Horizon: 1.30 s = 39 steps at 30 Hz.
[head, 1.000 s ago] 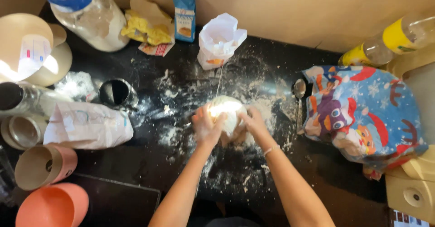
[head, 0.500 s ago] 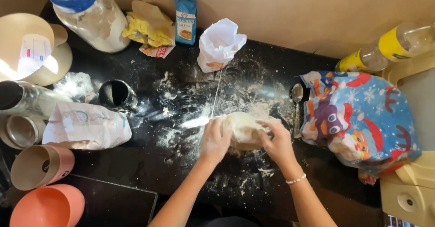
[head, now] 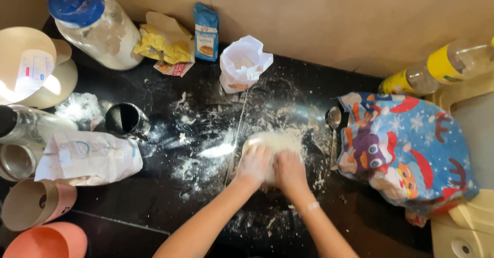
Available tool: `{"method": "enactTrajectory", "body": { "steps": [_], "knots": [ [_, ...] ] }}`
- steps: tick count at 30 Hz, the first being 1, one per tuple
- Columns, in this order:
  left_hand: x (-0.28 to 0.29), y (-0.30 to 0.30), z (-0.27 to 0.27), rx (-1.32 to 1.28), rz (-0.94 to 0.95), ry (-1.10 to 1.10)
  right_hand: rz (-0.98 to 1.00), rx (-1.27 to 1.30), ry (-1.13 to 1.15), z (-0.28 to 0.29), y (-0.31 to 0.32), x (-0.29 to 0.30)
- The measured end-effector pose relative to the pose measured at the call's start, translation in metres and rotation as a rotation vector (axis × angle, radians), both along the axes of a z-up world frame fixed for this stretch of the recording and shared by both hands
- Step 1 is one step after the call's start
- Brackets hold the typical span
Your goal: Kneading a ball of dough on a floured kitchen counter.
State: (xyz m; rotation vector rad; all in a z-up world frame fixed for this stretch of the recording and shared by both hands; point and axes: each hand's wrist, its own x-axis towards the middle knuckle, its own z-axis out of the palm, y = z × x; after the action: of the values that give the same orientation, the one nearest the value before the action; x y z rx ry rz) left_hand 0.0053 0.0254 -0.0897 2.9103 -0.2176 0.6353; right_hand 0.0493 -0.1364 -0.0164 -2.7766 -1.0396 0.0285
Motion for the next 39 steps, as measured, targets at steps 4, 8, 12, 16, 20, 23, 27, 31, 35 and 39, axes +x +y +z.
{"method": "enactTrajectory", "body": {
  "steps": [4, 8, 12, 16, 20, 23, 27, 31, 35, 39],
  "knots": [
    [0.03, 0.015, 0.177, -0.206, 0.258, 1.082, -0.077, 0.145, 0.386, 0.043, -0.001, 0.046],
    [0.033, 0.067, 0.188, -0.773, 0.239, 0.743, -0.179, 0.507, 0.572, 0.067, -0.035, 0.077],
    [0.07, 0.053, 0.224, -0.65, 0.43, 0.861, -0.266, 0.269, 0.59, -0.027, 0.006, 0.111],
    [0.059, 0.025, 0.144, -0.73, 0.466, 0.925, -0.157, 0.417, 0.418, 0.051, 0.024, 0.053],
    [0.017, 0.006, 0.11, -0.313, 0.221, -0.081, -0.13, 0.44, 0.269, 0.077, 0.014, 0.006],
    [-0.023, -0.015, 0.15, -0.358, 0.274, 0.037, -0.044, 0.399, 0.102, 0.09, 0.006, -0.03],
    [-0.064, -0.035, 0.144, -0.292, 0.231, -0.044, 0.048, 0.501, -0.191, 0.059, -0.011, -0.065],
    [-0.047, -0.031, 0.129, -0.253, 0.294, -0.102, -0.006, 0.494, -0.239, 0.039, 0.001, -0.047],
    [0.003, -0.018, 0.084, -0.186, 0.363, -0.085, -0.101, 0.331, -0.224, 0.009, 0.013, 0.004],
    [0.062, -0.001, 0.092, -0.123, 0.388, -0.054, -0.173, 0.252, -0.178, 0.062, 0.042, 0.048]
  ]
}}
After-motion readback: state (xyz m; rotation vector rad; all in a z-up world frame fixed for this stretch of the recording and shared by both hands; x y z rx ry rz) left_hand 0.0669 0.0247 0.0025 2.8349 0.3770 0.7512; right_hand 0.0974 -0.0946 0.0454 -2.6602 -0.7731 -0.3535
